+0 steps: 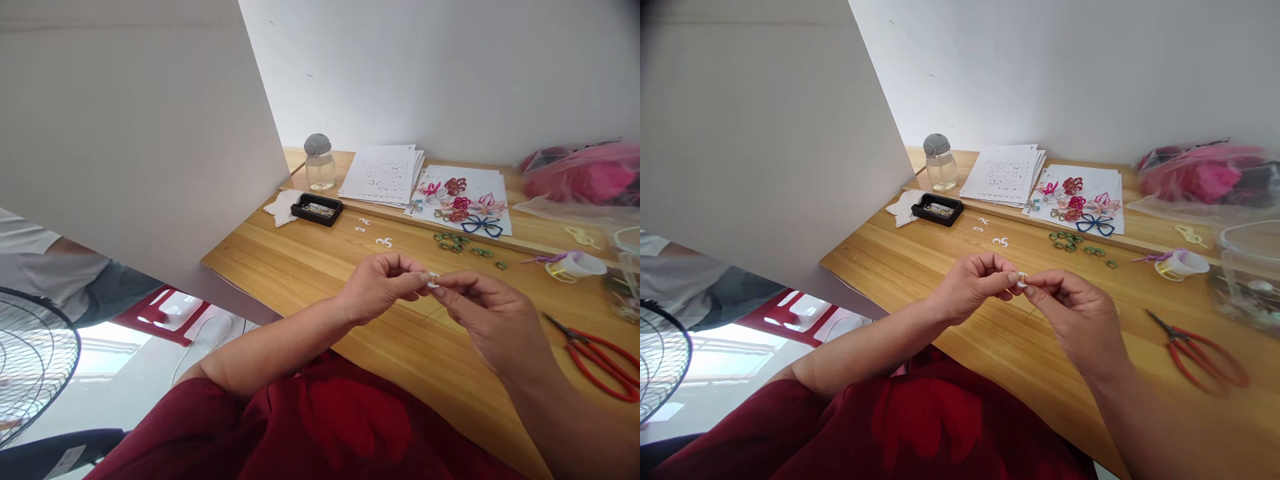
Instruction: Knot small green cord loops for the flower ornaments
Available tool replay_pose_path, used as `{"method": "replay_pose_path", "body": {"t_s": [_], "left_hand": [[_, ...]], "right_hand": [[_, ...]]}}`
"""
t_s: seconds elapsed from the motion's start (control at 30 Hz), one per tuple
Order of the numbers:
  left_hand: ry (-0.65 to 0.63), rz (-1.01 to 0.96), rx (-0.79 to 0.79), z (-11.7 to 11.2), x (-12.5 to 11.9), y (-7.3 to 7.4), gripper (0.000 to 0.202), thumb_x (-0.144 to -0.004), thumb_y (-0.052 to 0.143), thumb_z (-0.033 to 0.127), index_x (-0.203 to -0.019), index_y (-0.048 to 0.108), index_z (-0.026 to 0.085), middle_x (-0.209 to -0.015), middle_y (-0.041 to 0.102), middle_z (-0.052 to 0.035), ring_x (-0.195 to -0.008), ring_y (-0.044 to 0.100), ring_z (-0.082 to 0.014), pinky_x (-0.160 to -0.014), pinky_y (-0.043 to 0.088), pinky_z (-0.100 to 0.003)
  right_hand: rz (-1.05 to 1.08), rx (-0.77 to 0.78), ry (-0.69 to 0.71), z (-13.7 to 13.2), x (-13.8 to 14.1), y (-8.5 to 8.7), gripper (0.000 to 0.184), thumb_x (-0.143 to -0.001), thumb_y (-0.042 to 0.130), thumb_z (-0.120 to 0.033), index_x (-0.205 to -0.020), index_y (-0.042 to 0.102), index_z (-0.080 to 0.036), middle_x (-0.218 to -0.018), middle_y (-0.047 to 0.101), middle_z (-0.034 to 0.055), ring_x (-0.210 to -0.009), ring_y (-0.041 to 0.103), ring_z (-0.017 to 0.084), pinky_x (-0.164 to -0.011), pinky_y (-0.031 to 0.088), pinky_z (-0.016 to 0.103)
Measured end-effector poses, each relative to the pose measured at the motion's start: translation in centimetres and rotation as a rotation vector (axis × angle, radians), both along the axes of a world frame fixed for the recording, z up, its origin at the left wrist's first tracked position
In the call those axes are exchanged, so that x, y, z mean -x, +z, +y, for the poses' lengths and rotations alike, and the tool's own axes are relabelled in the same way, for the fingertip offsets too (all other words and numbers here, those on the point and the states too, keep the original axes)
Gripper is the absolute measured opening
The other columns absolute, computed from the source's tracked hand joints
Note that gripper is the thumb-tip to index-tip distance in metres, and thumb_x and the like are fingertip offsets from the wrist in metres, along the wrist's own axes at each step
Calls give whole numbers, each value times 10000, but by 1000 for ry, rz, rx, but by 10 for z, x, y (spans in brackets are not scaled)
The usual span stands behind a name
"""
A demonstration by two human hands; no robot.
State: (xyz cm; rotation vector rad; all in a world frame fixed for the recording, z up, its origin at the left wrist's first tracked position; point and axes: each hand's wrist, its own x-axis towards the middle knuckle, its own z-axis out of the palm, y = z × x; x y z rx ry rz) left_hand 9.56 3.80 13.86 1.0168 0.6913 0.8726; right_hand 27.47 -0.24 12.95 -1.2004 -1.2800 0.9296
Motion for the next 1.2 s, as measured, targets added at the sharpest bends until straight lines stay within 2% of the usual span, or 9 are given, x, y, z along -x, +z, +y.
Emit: {"method": "replay_pose_path", "body": {"t_s": [0.1, 0.2, 0.33, 0.43, 0.63, 0.77, 0.83, 1.0, 1.2], "left_hand": [[78, 14, -16, -1, -1, -3, 531, -673, 950, 560, -840, 664, 145, -802, 696, -12, -770, 639, -104, -710, 514, -252], [125, 29, -40, -1, -3, -6, 512, -707, 930, 553, -856, 653, 149, -841, 688, -10, -786, 620, -101, -731, 522, -261], [149, 15, -80, -2, -5, -8, 506, -716, 927, 552, -834, 648, 147, -860, 708, -25, -826, 622, -110, -771, 494, -270], [163, -31, -91, -3, -6, -9, 475, -717, 936, 508, -811, 643, 146, -876, 734, -39, -852, 645, -115, -815, 488, -281], [167, -57, -82, -5, -6, -11, 368, -783, 897, 428, -828, 654, 156, -896, 757, -42, -891, 695, -135, -910, 517, -328], [166, -66, -65, -6, -7, -10, 360, -787, 895, 414, -824, 648, 154, -898, 761, -48, -894, 703, -142, -903, 515, -328], [165, -65, -61, -6, -7, -9, 370, -779, 900, 417, -825, 644, 153, -898, 756, -49, -894, 700, -145, -889, 511, -323], [185, -32, -83, -6, -8, -9, 348, -783, 887, 387, -823, 638, 146, -857, 719, -29, -825, 641, -115, -813, 480, -290], [202, -24, -72, -6, -9, -11, 312, -814, 841, 374, -826, 624, 151, -828, 691, -18, -823, 633, -113, -803, 479, -286]], "right_hand": [[-179, -84, -95, -8, 3, -3, 117, -825, 865, -373, -872, 832, -271, -787, 794, 19, -647, 683, 164, -577, 549, 291], [-397, -214, -166, -14, 2, -5, 81, -911, 794, -328, -958, 834, -276, -845, 786, 19, -668, 656, 158, -594, 506, 307], [-630, -413, -167, -19, 1, -4, 67, -970, 743, -272, -1002, 800, -259, -791, 723, -6, -582, 525, 122, -574, 417, 320], [-720, -472, -159, -21, 0, 0, 79, -1000, 698, -255, -991, 776, -263, -769, 721, -6, -591, 536, 132, -601, 426, 329], [-770, -450, -226, -25, -5, 2, 102, -985, 703, -299, -1054, 777, -286, -772, 728, -4, -569, 564, 143, -603, 453, 328], [-708, -379, -217, -26, -6, 0, 359, -966, 720, -318, -1324, 731, -297, -737, 691, -42, -528, 535, 120, -562, 458, 295], [-691, -363, -180, -25, -5, -1, 433, -963, 721, -307, -1396, 703, -305, -729, 682, -58, -517, 526, 106, -548, 456, 277], [-698, -344, -135, -25, -2, 3, 376, -945, 725, -269, -1319, 743, -301, -675, 618, -86, -471, 447, 79, -511, 415, 249], [-696, -313, -147, -25, 1, 9, 287, -949, 711, -272, -1233, 749, -285, -677, 621, -77, -473, 460, 85, -509, 413, 249]]}}
